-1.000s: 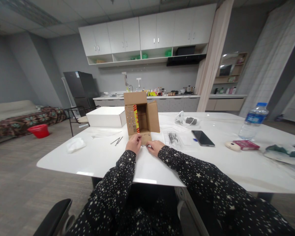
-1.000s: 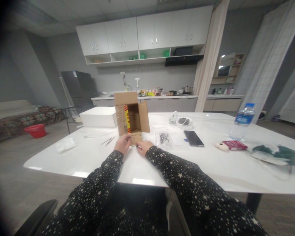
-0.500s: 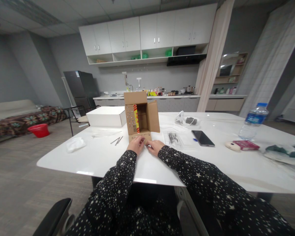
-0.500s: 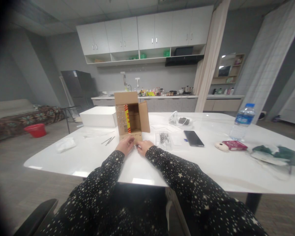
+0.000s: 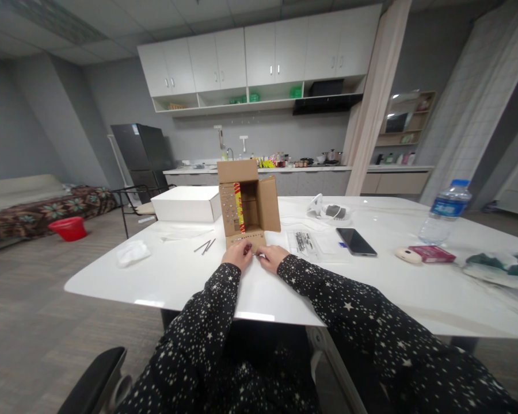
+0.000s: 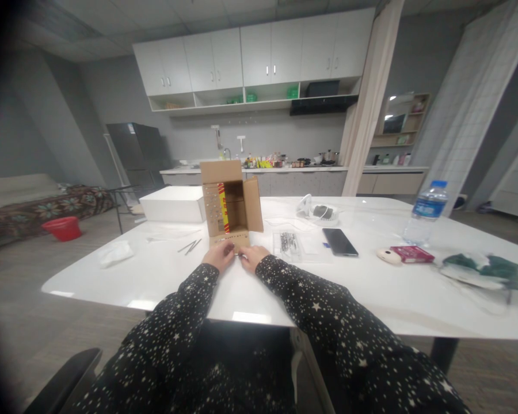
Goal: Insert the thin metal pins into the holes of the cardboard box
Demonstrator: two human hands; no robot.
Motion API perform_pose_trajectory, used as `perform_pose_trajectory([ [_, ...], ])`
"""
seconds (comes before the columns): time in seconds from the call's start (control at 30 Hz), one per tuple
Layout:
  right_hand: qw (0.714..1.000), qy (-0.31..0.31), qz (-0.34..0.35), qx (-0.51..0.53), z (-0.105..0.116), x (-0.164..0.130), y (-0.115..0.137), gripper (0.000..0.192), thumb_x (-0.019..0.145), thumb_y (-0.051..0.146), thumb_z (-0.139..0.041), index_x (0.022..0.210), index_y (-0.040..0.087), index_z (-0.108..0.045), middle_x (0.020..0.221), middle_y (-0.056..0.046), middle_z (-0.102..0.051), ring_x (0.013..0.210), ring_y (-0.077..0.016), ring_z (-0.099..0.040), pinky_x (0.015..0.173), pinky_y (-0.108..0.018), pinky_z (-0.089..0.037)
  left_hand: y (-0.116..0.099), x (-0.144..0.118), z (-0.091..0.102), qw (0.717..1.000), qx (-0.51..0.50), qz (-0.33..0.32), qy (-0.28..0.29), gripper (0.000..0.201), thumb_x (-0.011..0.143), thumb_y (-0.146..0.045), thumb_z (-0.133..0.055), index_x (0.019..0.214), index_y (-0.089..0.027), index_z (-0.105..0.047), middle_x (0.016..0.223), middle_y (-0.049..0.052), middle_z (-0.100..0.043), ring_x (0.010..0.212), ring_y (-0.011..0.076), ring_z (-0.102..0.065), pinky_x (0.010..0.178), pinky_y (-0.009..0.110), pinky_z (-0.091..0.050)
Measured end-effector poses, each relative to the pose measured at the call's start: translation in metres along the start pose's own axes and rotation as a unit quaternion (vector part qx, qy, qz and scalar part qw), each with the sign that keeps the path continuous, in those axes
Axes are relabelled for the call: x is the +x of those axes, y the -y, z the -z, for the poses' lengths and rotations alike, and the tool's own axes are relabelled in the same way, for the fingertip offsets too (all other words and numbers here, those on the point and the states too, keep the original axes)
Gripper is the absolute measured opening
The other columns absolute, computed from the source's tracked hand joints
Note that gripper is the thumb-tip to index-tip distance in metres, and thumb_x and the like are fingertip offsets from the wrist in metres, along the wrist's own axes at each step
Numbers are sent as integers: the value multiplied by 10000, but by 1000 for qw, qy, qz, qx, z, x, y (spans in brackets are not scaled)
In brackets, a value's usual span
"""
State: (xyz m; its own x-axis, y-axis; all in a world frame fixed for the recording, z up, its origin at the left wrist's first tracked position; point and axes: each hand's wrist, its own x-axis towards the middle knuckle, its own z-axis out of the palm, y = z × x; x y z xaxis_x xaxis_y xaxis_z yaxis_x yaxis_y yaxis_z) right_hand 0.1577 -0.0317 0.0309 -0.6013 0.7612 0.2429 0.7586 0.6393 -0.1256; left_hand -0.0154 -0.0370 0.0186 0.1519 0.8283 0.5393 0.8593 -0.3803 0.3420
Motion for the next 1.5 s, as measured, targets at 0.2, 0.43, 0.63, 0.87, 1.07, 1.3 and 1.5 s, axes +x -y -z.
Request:
perform_pose_trajectory([
  [0.2,1000,-9,-4,-1,0,0,1,274,864,262,-438,1070,238,-617,989,-42,-694,881,-188,-626,754,-270,-405,0,0,1,1000,19,17,8,138,783,-211,-503,889,-196,-589,824,44,-675,758,182,-619,715,296,-480],
  [0.43,1000,-8,-4,-3,-1,0,1,265,871,264,-437,1063,237,-618,967,-44,-696,870,-189,-624,748,-272,-403,1,0,1,999,29,34,-24,194,850,-248,-463,1011,-213,-566,927,48,-682,825,179,-628,739,289,-479],
  [0.63,1000,-9,-5,-5,-1,0,1,268,872,276,-441,1067,239,-621,953,-41,-697,859,-188,-624,740,-266,-397,-3,2,5,997,34,49,-49,204,887,-258,-428,1038,-213,-558,909,67,-673,871,202,-630,764,296,-466],
  [0.87,1000,-15,4,-7,-3,1,-1,272,872,269,-436,1071,233,-619,953,-40,-696,866,-191,-621,732,-266,-392,-4,4,7,994,51,59,-73,228,915,-273,-377,1043,-205,-554,891,95,-657,894,231,-613,769,317,-440],
  [1.07,1000,-10,0,-7,-3,1,-1,272,878,275,-440,1083,232,-614,961,-46,-696,866,-188,-621,739,-266,-390,-5,6,7,990,106,64,-65,230,928,-294,-364,1034,-212,-550,898,88,-658,889,214,-613,759,303,-417],
  [1.3,1000,-15,7,-13,-3,1,-1,267,877,275,-435,1069,233,-615,958,-44,-696,855,-188,-622,730,-266,-390,-6,7,8,983,156,77,-57,254,937,-279,-336,1057,-198,-545,934,93,-673,963,222,-601,815,336,-392],
  [1.5,1000,-11,4,-9,-3,0,-1,270,880,271,-434,1076,232,-616,974,-48,-693,864,-187,-619,740,-265,-391,-1,7,7,981,162,80,-74,258,933,-272,-342,1080,-209,-544,944,79,-677,981,217,-597,854,349,-376],
])
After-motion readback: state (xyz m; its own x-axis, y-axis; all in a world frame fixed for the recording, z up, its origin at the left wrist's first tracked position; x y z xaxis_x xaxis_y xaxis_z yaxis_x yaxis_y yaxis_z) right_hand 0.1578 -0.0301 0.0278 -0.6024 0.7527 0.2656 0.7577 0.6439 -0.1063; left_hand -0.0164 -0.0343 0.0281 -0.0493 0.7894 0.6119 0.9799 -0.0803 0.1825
